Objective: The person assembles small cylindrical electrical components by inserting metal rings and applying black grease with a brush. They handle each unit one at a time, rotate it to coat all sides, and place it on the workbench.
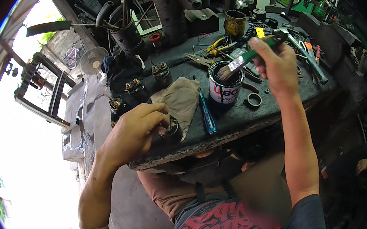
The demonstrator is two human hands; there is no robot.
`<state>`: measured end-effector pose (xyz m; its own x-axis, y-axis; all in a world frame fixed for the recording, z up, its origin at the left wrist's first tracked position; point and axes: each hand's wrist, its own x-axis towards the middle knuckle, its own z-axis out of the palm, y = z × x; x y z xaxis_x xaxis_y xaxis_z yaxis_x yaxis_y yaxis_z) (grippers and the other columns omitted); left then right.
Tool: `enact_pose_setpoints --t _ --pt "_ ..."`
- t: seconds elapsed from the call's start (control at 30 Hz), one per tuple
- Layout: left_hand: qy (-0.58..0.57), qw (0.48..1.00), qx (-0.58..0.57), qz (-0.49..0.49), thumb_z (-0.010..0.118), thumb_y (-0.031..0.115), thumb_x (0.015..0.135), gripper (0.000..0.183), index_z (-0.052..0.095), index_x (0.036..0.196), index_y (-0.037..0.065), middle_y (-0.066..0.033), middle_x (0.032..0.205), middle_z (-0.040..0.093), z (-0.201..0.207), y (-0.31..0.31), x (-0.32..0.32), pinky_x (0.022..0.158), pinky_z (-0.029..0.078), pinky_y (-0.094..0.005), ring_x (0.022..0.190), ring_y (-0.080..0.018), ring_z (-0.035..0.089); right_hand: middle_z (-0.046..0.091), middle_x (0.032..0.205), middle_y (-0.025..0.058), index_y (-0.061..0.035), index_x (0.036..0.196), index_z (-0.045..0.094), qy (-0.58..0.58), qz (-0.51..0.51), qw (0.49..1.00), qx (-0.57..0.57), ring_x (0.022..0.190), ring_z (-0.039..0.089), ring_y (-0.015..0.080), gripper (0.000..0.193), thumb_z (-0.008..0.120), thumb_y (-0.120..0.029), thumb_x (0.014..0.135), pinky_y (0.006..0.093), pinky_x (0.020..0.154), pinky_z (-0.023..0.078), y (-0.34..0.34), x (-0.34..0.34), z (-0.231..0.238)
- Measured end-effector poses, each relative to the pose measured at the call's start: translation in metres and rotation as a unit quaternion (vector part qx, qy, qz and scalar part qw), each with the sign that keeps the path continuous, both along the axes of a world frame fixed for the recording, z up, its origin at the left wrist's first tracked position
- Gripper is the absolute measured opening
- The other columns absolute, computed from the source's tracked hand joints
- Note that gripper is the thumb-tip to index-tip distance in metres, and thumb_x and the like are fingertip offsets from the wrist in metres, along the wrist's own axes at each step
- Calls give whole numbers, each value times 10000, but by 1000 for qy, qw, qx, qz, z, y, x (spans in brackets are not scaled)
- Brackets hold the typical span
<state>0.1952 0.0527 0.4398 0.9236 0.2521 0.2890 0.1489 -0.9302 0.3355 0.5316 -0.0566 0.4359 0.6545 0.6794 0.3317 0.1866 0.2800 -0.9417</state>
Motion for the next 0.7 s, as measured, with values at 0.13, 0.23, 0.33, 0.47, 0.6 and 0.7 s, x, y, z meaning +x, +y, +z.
enact_pose_setpoints --t 0.13,0.23,0.33,0.47,0.6,0.7 --pt "-53 997 -35 48 756 -116 765 283 707 997 38 -124 1150 727 16 -10 -13 864 580 -376 1020 -302 727 633 679 4 -59 913 689 43 -51 997 37 494 519 47 242 791 -271 973 214 405 353 -18 22 -12" --pt "-74 994 -45 68 764 -124 758 271 716 977 28 -126 1146 735 28 -17 -18 853 588 -359 1004 -280 741 645 700 20 -42 967 700 136 -50 988 46 525 538 70 227 758 -259 1000 233 455 402 -38 37 -27" --pt "-95 991 -69 68 767 -113 767 249 721 974 19 -137 1130 741 31 -21 -16 857 588 -349 985 -269 749 694 864 104 12 1180 677 245 24 965 87 687 639 123 333 659 -305 1079 259 570 495 -62 37 -42" --pt "-104 990 -61 69 765 -100 780 226 725 970 17 -141 1098 745 31 -24 -8 852 581 -338 962 -259 746 721 1063 199 -21 1381 550 277 211 923 161 785 720 211 362 531 -291 1141 330 646 618 -92 8 -63" --pt "-109 988 -88 72 749 -105 787 221 726 973 11 -140 1063 745 29 -24 -1 851 575 -331 937 -249 739 669 1056 249 29 1247 592 205 294 910 209 809 695 255 273 669 -116 1029 356 639 599 -101 -32 -71" --pt "-114 986 -89 85 734 -119 791 224 725 978 5 -141 1053 743 28 -26 1 853 574 -329 920 -246 738 640 986 188 33 1080 641 130 278 932 193 758 635 184 209 750 -44 919 286 620 519 -102 -59 -61"
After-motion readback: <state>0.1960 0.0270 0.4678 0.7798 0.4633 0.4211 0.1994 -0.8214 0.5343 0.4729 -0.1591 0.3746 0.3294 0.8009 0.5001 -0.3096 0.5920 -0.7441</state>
